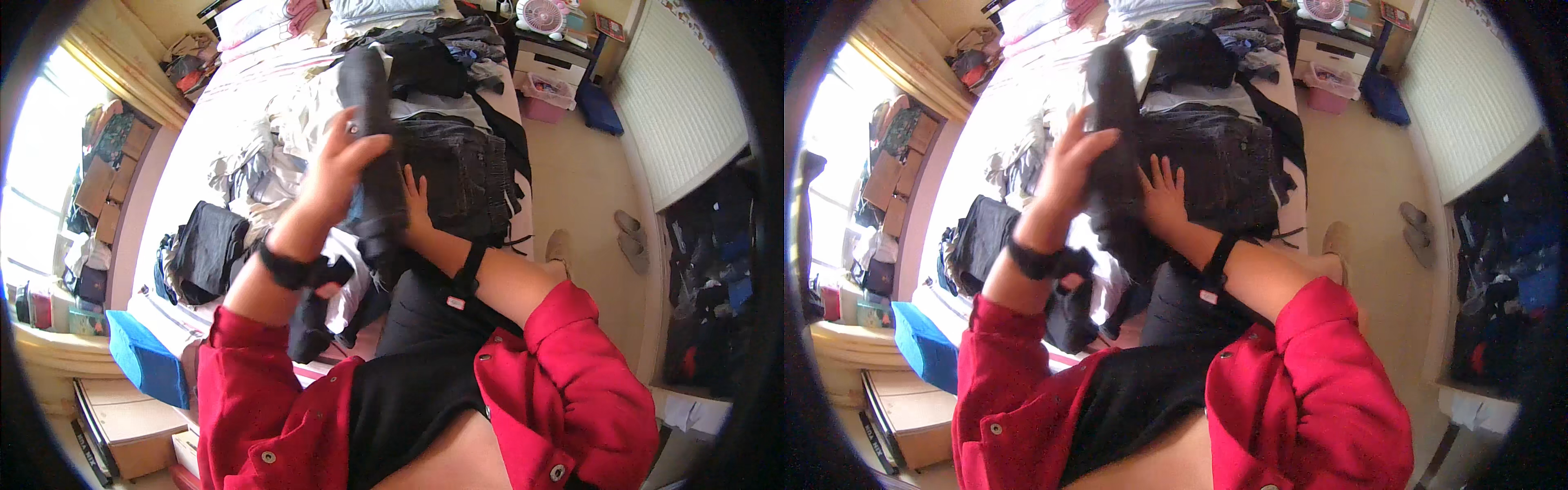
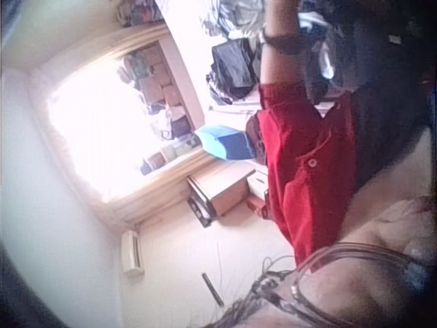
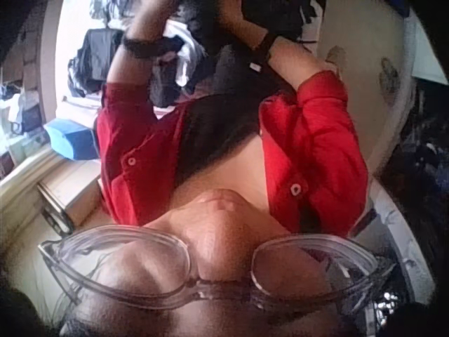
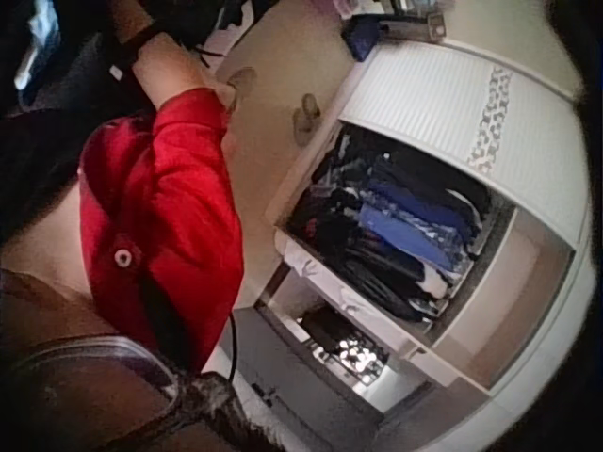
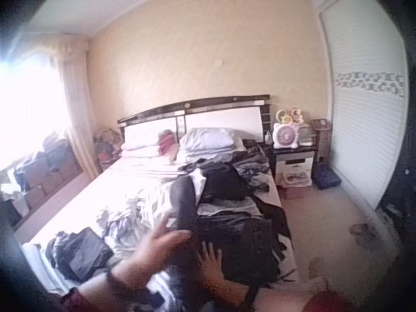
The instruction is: The person folds several pairs of pants and jeans on a bed. They pick up each item, unfold it, fold it neatly, and place it on a growing stack. The person handles dark and light denim pants one at a time.
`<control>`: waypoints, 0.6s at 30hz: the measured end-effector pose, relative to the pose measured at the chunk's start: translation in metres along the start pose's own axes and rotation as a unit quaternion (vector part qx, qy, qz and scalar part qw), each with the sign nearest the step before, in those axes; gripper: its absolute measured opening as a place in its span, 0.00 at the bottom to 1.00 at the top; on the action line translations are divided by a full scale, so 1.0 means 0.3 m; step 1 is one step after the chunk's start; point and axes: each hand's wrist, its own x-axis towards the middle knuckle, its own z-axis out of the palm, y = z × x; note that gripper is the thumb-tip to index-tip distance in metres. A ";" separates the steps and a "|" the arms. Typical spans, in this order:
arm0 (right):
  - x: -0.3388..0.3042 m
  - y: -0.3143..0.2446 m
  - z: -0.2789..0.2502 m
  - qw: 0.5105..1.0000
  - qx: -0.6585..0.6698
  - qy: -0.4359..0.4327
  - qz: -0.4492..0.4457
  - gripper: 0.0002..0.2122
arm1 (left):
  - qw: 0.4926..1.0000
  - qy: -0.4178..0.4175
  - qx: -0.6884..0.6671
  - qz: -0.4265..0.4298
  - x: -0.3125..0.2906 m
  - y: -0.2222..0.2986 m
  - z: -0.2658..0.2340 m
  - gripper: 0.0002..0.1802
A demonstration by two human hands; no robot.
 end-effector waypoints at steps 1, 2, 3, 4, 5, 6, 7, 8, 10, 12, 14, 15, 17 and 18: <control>-0.012 0.025 0.002 0.999 0.014 0.028 -0.016 0.34 | 0.997 -0.057 -0.059 0.000 0.015 -0.029 0.080 0.33; -0.039 0.062 -0.004 0.999 0.038 0.026 -0.015 0.34 | 0.998 -0.055 -0.025 0.019 0.044 -0.066 0.168 0.35; -0.074 0.102 -0.016 0.997 0.067 0.022 -0.013 0.34 | 0.993 -0.081 0.084 0.026 0.070 -0.103 0.231 0.34; -0.111 0.138 -0.030 0.996 0.091 0.016 -0.008 0.34 | 0.983 -0.155 0.089 0.050 0.085 -0.145 0.283 0.34; -0.139 0.174 -0.047 0.994 0.113 0.005 -0.003 0.33 | 0.973 -0.226 -0.041 0.020 0.104 -0.189 0.326 0.32; -0.160 0.205 -0.063 0.991 0.134 -0.003 0.001 0.33 | 0.967 -0.223 0.062 0.108 0.121 -0.227 0.326 0.31; -0.176 0.234 -0.081 0.987 0.158 -0.013 0.009 0.33 | 0.946 -0.211 0.185 0.162 0.138 -0.264 0.319 0.30; -0.185 0.255 -0.095 0.984 0.177 -0.022 0.012 0.33 | 0.915 -0.126 0.305 0.230 0.147 -0.301 0.284 0.29; -0.194 0.285 -0.120 0.977 0.207 -0.040 0.015 0.33 | 0.883 0.060 0.386 0.260 0.147 -0.376 0.198 0.29; -0.210 0.299 -0.142 0.971 0.233 -0.059 0.017 0.33 | 0.888 0.171 0.400 0.147 0.125 -0.446 0.105 0.31; -0.227 0.303 -0.160 0.966 0.249 -0.074 0.018 0.33 | 0.966 0.145 0.199 -0.076 0.110 -0.501 0.050 0.33; -0.232 0.302 -0.167 0.964 0.253 -0.077 0.018 0.33 | 0.969 0.097 0.024 -0.225 0.105 -0.517 0.027 0.32; -0.237 0.300 -0.180 0.962 0.258 -0.083 0.018 0.32 | 0.954 -0.035 -0.172 -0.245 0.102 -0.525 0.007 0.29; -0.235 0.300 -0.188 0.962 0.259 -0.083 0.017 0.32 | 0.947 -0.052 -0.203 -0.245 0.106 -0.519 0.005 0.28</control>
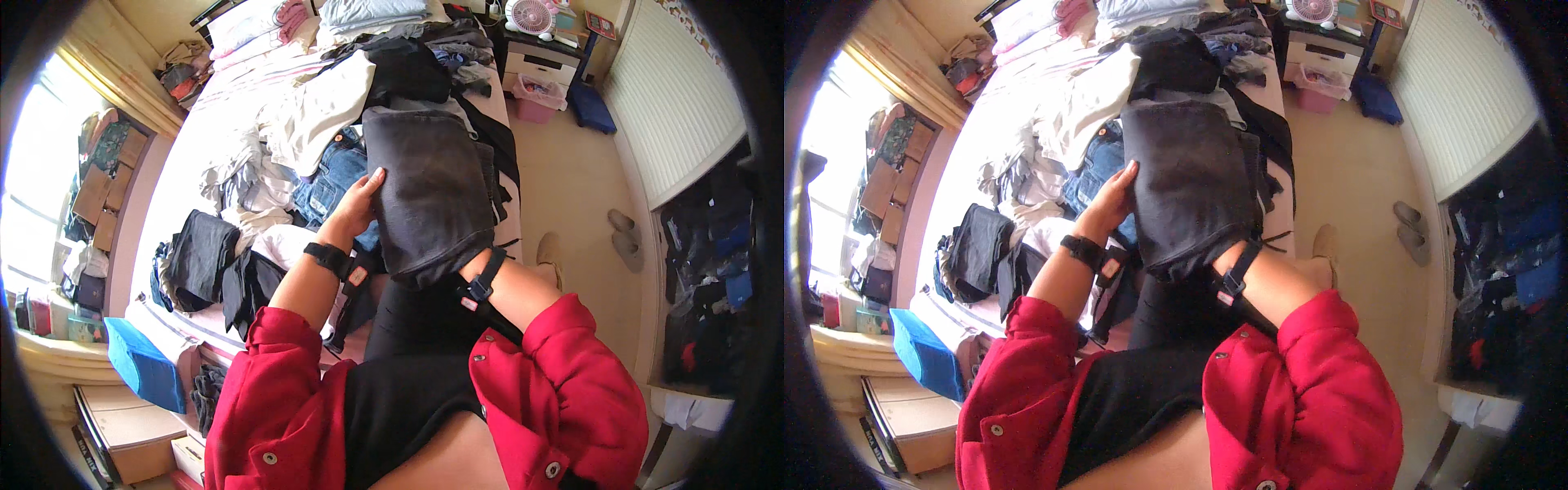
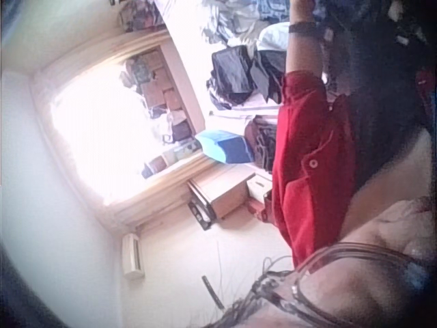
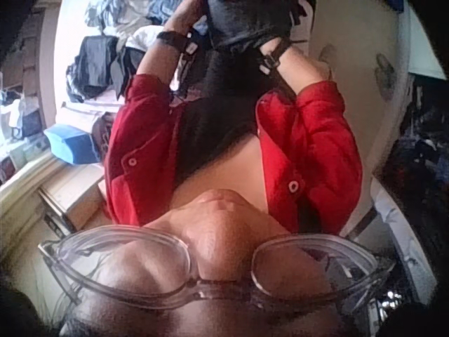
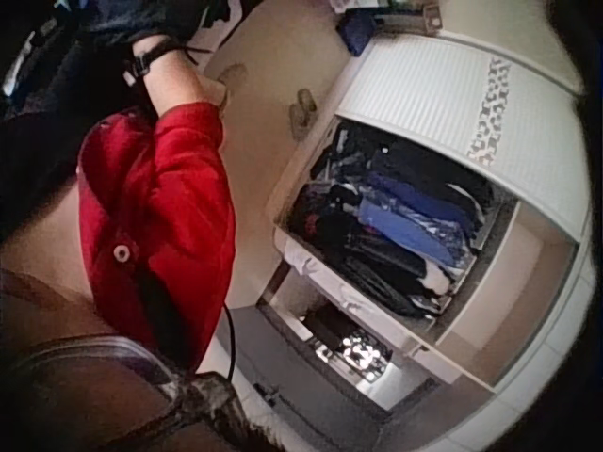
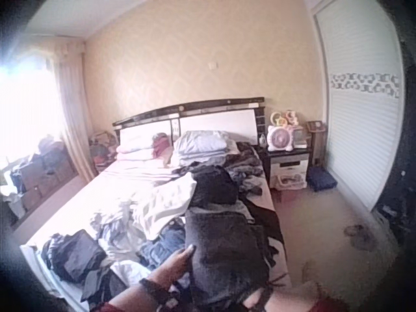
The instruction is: The person folds several pairs of pants and jeans on a bed. They pick up each item, unfold it, fold it neatly, and place it on a growing stack. The person handles dark and light denim pants one at a time.
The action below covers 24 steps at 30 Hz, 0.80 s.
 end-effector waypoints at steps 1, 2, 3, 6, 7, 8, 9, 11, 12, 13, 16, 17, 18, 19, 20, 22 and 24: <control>0.000 -0.004 -0.008 1.000 0.001 0.001 -0.001 0.32 | 0.999 -0.023 -0.028 -0.006 0.001 0.008 0.010 0.27; 0.004 -0.006 -0.020 1.000 0.000 0.002 -0.003 0.32 | 0.998 -0.034 -0.039 -0.018 0.002 0.020 0.022 0.28; 0.006 -0.009 -0.031 1.000 -0.001 0.003 -0.004 0.32 | 0.999 -0.028 -0.007 -0.018 0.004 0.031 0.039 0.28; 0.006 -0.018 -0.062 1.000 -0.004 0.001 -0.006 0.32 | 0.996 0.016 0.082 -0.031 0.015 0.044 0.096 0.28; 0.007 -0.021 -0.068 1.000 -0.004 -0.001 -0.007 0.32 | 0.992 0.036 0.119 -0.024 0.024 0.044 0.114 0.27; 0.003 -0.026 -0.072 1.000 -0.005 -0.002 -0.009 0.32 | 0.988 0.048 0.147 -0.012 0.034 0.040 0.129 0.26; 0.003 -0.030 -0.074 1.000 -0.006 -0.008 -0.012 0.32 | 0.983 0.056 0.174 0.001 0.044 0.034 0.140 0.25; -0.003 -0.043 -0.074 1.000 -0.003 -0.016 -0.010 0.32 | 0.979 0.106 0.172 0.023 0.057 0.019 0.153 0.23; -0.008 -0.051 -0.075 1.000 0.003 -0.020 -0.007 0.32 | 0.978 0.121 0.170 0.021 0.059 0.012 0.155 0.22; -0.011 -0.058 -0.077 1.000 0.013 -0.026 -0.003 0.32 | 0.975 0.141 0.169 0.023 0.056 0.008 0.154 0.22; -0.042 -0.070 -0.093 0.980 0.195 -0.035 0.015 0.31 | 0.992 0.090 0.077 0.051 0.031 0.020 0.123 0.21; -0.056 -0.066 -0.099 0.969 0.244 -0.027 0.028 0.30 | 0.995 0.065 0.050 0.060 0.019 0.027 0.108 0.21; -0.076 -0.054 -0.111 0.958 0.285 -0.010 0.007 0.27 | 0.994 0.054 0.050 0.075 0.009 0.038 0.088 0.21; -0.096 -0.037 -0.119 0.972 0.235 -0.002 -0.009 0.25 | 0.995 0.036 0.021 0.088 -0.004 0.049 0.063 0.21; -0.119 -0.014 -0.126 0.990 0.127 -0.053 -0.001 0.24 | 0.994 0.078 0.040 0.064 -0.012 0.069 0.030 0.22; -0.164 0.045 -0.136 0.946 -0.286 -0.151 -0.009 0.24 | 0.991 0.101 0.059 0.060 -0.029 0.089 -0.037 0.22; -0.146 0.104 -0.130 0.993 -0.078 -0.091 0.003 0.20 | 0.981 0.169 0.084 0.041 -0.038 0.092 -0.092 0.20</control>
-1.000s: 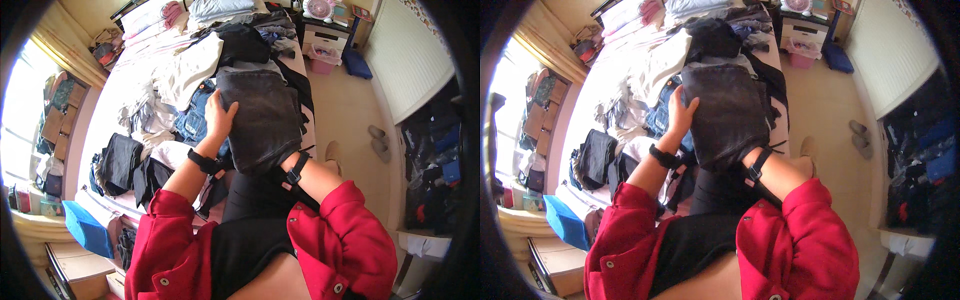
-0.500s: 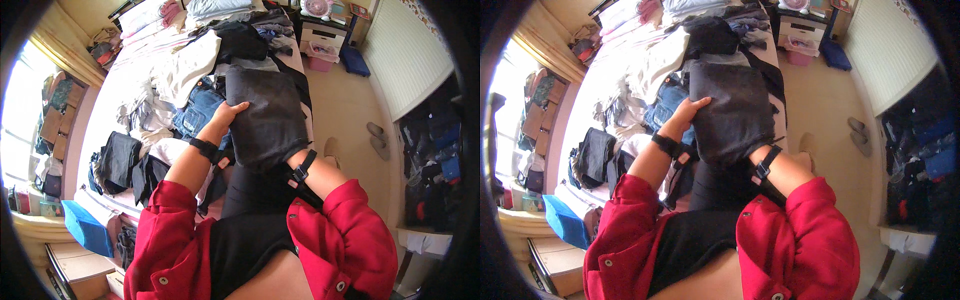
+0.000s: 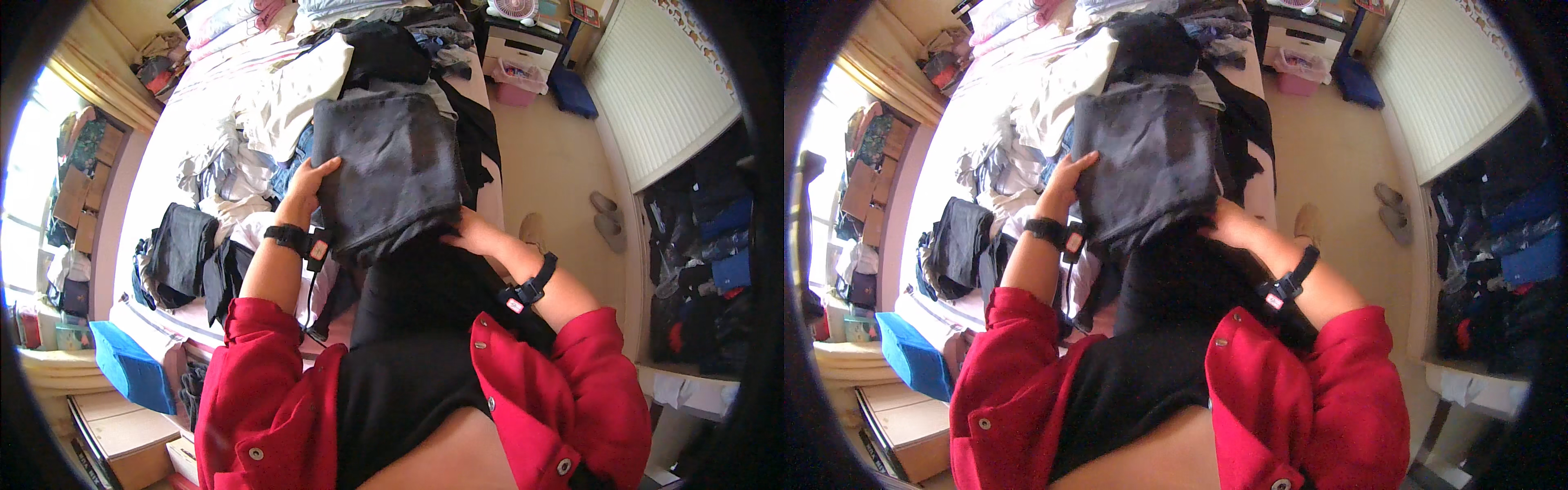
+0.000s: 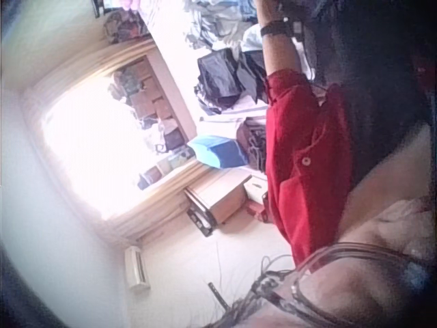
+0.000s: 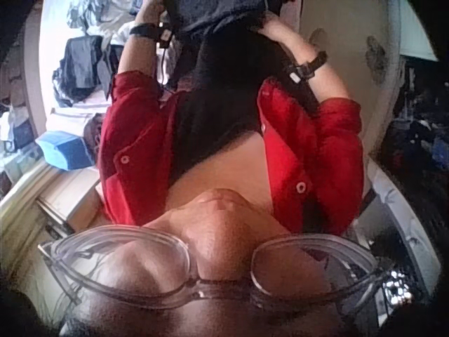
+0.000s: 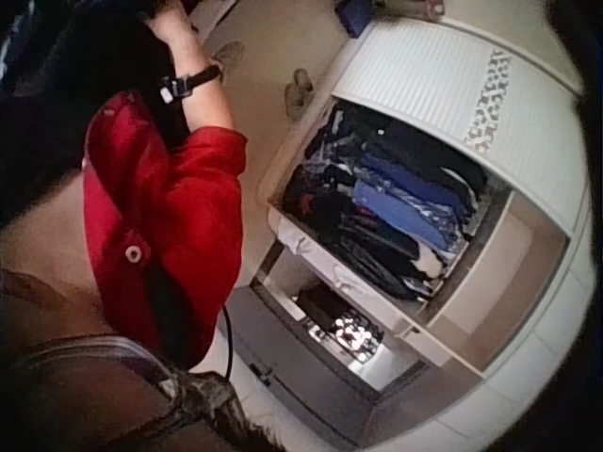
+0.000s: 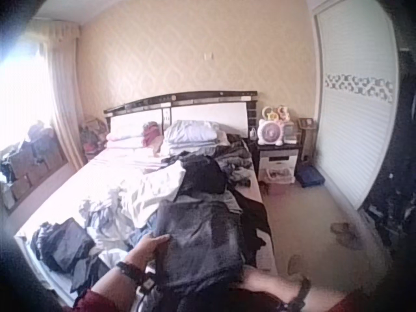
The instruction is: The person folds several pairs of pants and jeans on a bed. They pick up each item, unfold it, fold it neatly, and place it on a growing stack. The person handles dark and light denim pants one at a time.
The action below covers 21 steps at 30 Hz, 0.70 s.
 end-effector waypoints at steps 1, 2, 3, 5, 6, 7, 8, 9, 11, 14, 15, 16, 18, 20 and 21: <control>0.018 0.020 -0.001 0.994 0.098 0.031 0.022 0.18 | 1.000 -0.022 -0.003 0.017 0.004 0.000 -0.023 0.22; 0.037 0.038 -0.025 0.996 0.057 0.009 0.063 0.16 | 1.000 -0.015 0.003 0.022 0.005 0.000 -0.039 0.23; 0.038 0.039 -0.050 0.978 0.128 0.093 0.132 0.12 | 1.000 -0.001 0.015 0.009 0.006 0.002 -0.051 0.25; 0.064 0.008 -0.118 0.947 0.141 0.226 0.181 0.09 | 0.999 -0.004 0.003 0.041 0.008 0.038 -0.090 0.24; 0.076 -0.024 -0.156 0.953 0.136 0.248 0.109 0.10 | 0.998 -0.005 0.003 0.067 0.001 0.058 -0.117 0.23; 0.094 -0.062 -0.191 0.953 0.131 0.264 0.066 0.11 | 0.993 -0.027 -0.005 0.113 0.001 0.077 -0.141 0.23; 0.113 -0.104 -0.218 0.955 0.081 0.284 0.028 0.13 | 0.996 0.002 0.012 0.094 0.001 0.086 -0.164 0.22; 0.139 -0.145 -0.229 0.947 0.029 0.314 -0.059 0.16 | 0.993 -0.013 0.008 0.117 0.003 0.090 -0.189 0.22; 0.235 -0.195 -0.209 0.927 -0.087 0.351 -0.099 0.19 | 0.992 0.015 0.100 0.074 0.018 0.052 -0.211 0.25; 0.367 -0.198 -0.074 0.953 -0.195 0.207 -0.102 0.29 | 0.915 0.127 0.332 0.191 0.053 -0.097 -0.175 0.38; 0.384 -0.186 -0.018 0.969 -0.210 0.114 -0.057 0.31 | 0.893 0.146 0.380 0.191 0.061 -0.142 -0.156 0.41; 0.397 -0.146 -0.008 0.976 -0.202 0.072 -0.025 0.33 | 0.850 0.153 0.441 0.244 0.053 -0.189 -0.133 0.41; 0.411 -0.088 0.012 0.976 -0.178 0.108 -0.061 0.34 | 0.758 0.168 0.577 0.255 0.035 -0.246 -0.089 0.39; 0.389 -0.048 0.010 0.980 -0.122 0.131 -0.087 0.36 | 0.689 0.165 0.645 0.285 0.010 -0.264 -0.053 0.37; 0.375 -0.042 0.005 0.978 -0.015 0.178 -0.112 0.38 | 0.674 0.167 0.659 0.290 0.000 -0.259 -0.041 0.35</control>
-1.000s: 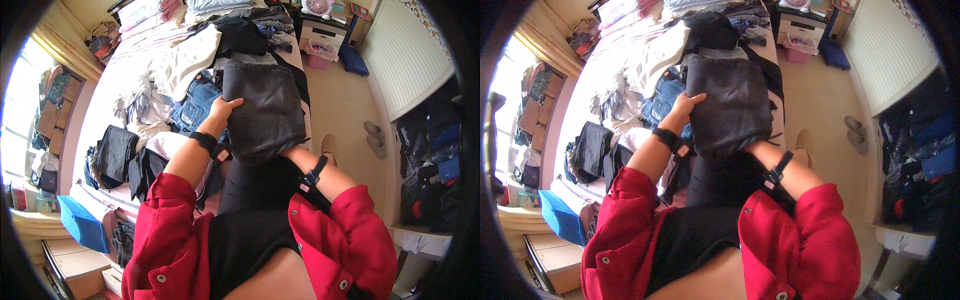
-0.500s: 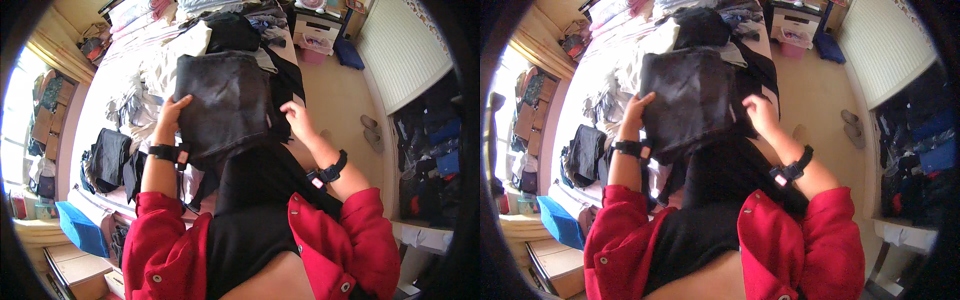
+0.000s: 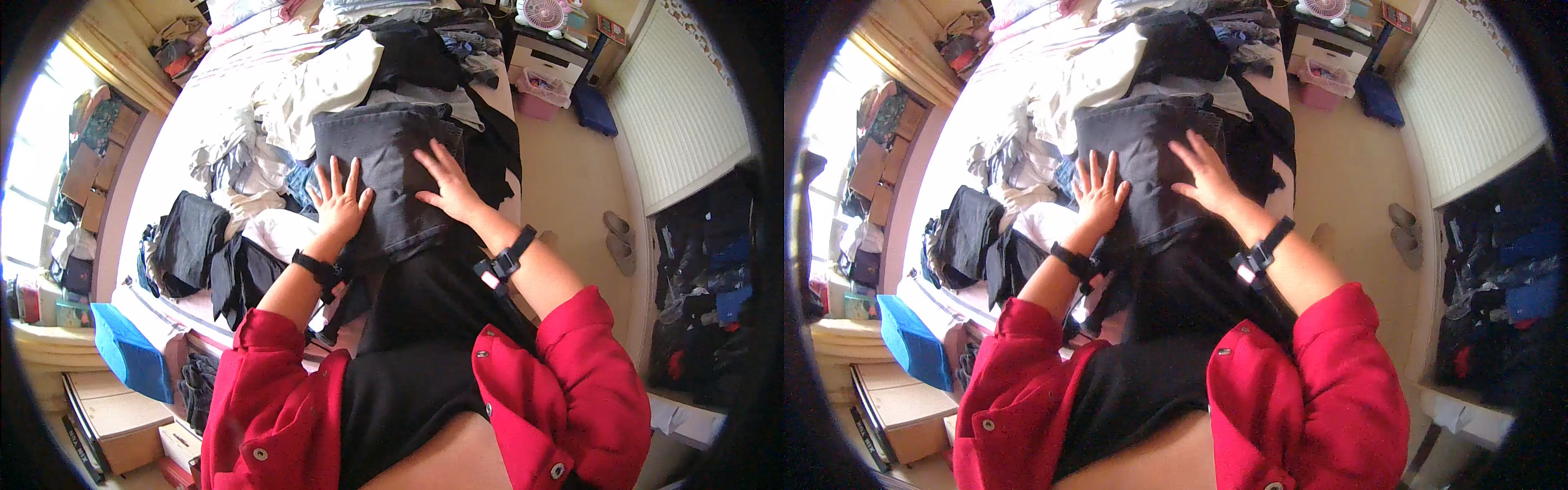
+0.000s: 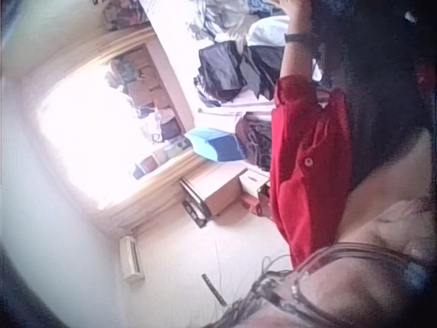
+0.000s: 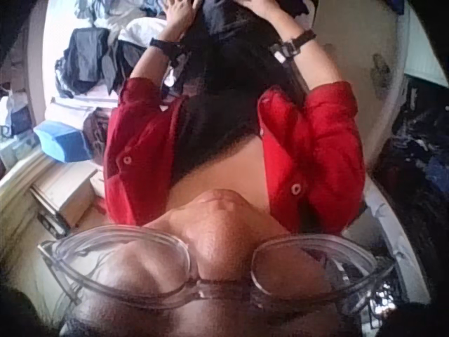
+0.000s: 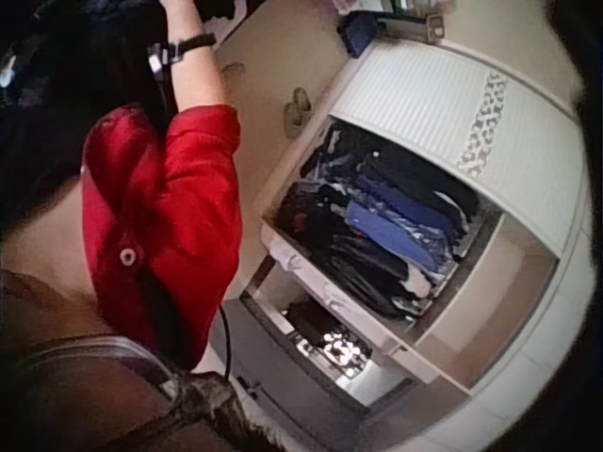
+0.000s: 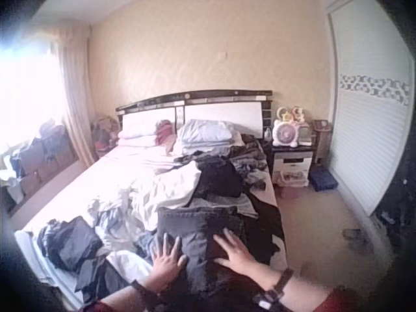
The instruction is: The person folds several pairs of pants and jeans on a bed. They pick up each item, unfold it, fold it neatly, and place it on a growing stack. The person handles dark and light denim pants one at a time.
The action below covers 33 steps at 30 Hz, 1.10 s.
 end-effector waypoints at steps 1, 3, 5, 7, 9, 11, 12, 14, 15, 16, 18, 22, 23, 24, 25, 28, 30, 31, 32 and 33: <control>-0.010 -0.006 -0.006 0.998 0.023 0.023 0.061 0.37 | 1.000 -0.024 -0.002 0.005 0.002 0.011 -0.013 0.34; -0.010 -0.030 -0.009 0.975 0.097 0.082 0.184 0.33 | 0.999 -0.006 0.034 0.034 0.016 0.028 -0.037 0.31; 0.009 -0.052 -0.003 0.915 0.267 0.074 0.294 0.34 | 0.999 -0.018 0.011 0.043 0.031 0.039 -0.057 0.30; 0.035 -0.066 0.013 0.871 0.284 0.098 0.389 0.26 | 0.999 -0.020 0.007 0.049 0.039 0.049 -0.076 0.30; 0.040 -0.060 0.013 0.915 0.243 0.103 0.306 0.20 | 0.998 -0.042 0.009 0.048 0.041 0.062 -0.096 0.30; 0.035 -0.040 0.013 0.934 0.191 0.147 0.264 0.18 | 0.994 -0.048 0.010 0.095 0.045 0.082 -0.114 0.31; 0.026 -0.024 0.010 0.937 0.181 0.149 0.260 0.18 | 0.991 -0.025 0.028 0.125 0.048 0.093 -0.120 0.31; -0.001 0.009 0.008 0.940 0.114 0.124 0.296 0.18 | 0.989 -0.083 0.012 0.123 0.065 0.117 -0.120 0.31; -0.014 0.028 0.005 0.940 0.103 0.097 0.310 0.17 | 0.988 -0.078 0.004 0.133 0.072 0.124 -0.116 0.31; -0.010 0.054 0.001 0.932 0.087 0.071 0.346 0.17 | 0.985 -0.095 -0.011 0.140 0.087 0.124 -0.110 0.31; -0.008 0.093 0.008 0.945 0.068 0.096 0.304 0.15 | 0.991 -0.050 -0.070 0.105 0.105 0.101 -0.092 0.32; -0.020 0.137 -0.003 0.914 0.116 0.062 0.384 0.15 | 0.931 0.127 -0.321 -0.117 0.116 -0.029 -0.067 0.38; -0.017 0.139 -0.003 0.917 0.109 0.073 0.378 0.16 | 0.866 0.026 -0.441 -0.232 0.123 -0.064 -0.068 0.37; -0.020 0.135 -0.008 0.920 0.102 0.082 0.370 0.16 | 0.760 -0.080 -0.553 -0.332 0.130 -0.092 -0.073 0.36; -0.016 0.131 -0.010 0.902 0.135 0.072 0.404 0.16 | 0.636 -0.190 -0.687 -0.295 0.127 -0.128 -0.090 0.31; -0.012 0.109 -0.035 0.872 0.192 0.044 0.447 0.19 | 0.539 -0.293 -0.742 -0.272 0.150 -0.147 -0.155 0.20; -0.013 0.090 -0.052 0.865 0.178 0.046 0.467 0.18 | 0.538 -0.305 -0.762 -0.192 0.174 -0.105 -0.218 0.19; -0.013 0.082 -0.066 0.859 0.181 0.043 0.477 0.19 | 0.561 -0.270 -0.769 -0.142 0.180 -0.072 -0.253 0.20; -0.020 0.075 -0.085 0.846 0.215 0.037 0.486 0.20 | 0.582 -0.249 -0.761 -0.144 0.194 -0.040 -0.295 0.20; -0.024 0.068 -0.102 0.856 0.216 0.036 0.469 0.22 | 0.593 -0.233 -0.760 -0.130 0.207 -0.007 -0.340 0.20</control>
